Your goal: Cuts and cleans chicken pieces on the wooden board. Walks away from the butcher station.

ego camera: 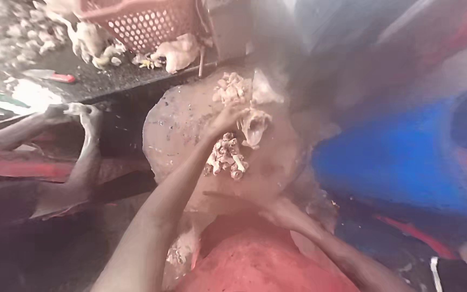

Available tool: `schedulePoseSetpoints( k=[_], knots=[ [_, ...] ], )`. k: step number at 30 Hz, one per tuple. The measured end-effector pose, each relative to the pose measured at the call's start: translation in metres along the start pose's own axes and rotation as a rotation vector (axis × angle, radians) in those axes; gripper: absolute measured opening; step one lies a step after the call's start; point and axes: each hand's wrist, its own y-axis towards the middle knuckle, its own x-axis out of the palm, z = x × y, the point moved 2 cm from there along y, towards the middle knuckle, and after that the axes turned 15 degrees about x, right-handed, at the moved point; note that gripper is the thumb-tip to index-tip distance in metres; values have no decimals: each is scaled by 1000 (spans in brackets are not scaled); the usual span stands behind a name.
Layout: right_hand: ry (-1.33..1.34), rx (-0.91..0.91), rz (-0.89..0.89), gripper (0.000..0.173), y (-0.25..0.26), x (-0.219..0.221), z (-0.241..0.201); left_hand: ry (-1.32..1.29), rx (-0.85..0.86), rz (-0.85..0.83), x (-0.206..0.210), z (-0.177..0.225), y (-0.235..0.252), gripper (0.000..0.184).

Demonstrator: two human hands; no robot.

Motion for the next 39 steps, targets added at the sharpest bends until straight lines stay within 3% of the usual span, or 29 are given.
schedulePoseSetpoints(
  k=[3,5,7,9,12,14,16,18,20,21,23,25,27,29,31,35,39],
  knots=[
    [230,-65,-128,49,47,3,-50,251,84,-198,35,-10,40,37],
    [357,-26,-218,54,68,0,-81,51,-6,-187,39,6,29,34],
    [473,32,-235,58,79,-3,-100,-211,-89,-43,28,34,0,34],
    [573,42,-128,56,92,5,-100,-223,-90,114,5,59,-38,32],
    [602,150,-18,57,93,4,-81,148,88,237,-46,85,-123,32],
    [593,215,2,57,88,-6,-69,404,308,246,-74,83,-189,40],
    [584,201,48,54,93,1,-60,593,411,208,-89,59,-246,39],
    [570,151,116,51,100,11,-55,688,297,154,-91,11,-288,35],
    [548,176,147,51,97,16,-60,614,40,121,-81,-42,-319,35],
    [544,190,158,53,96,18,-62,514,-105,176,-75,-63,-331,37],
    [538,224,173,56,94,20,-66,308,-328,457,-63,-85,-342,45],
    [511,238,193,57,92,23,-69,160,-525,684,-47,-83,-336,76],
    [479,242,212,57,88,25,-74,160,-668,669,-39,-74,-320,111],
    [475,234,253,55,87,23,-83,320,-659,612,-39,-62,-300,121],
    [450,235,266,55,83,23,-85,433,-624,552,-32,-61,-292,110],
    [445,206,247,52,78,21,-91,305,-662,525,-50,-52,-296,96],
    [511,202,246,52,69,44,-88,294,-659,609,-45,-43,-283,105]
  ],
)
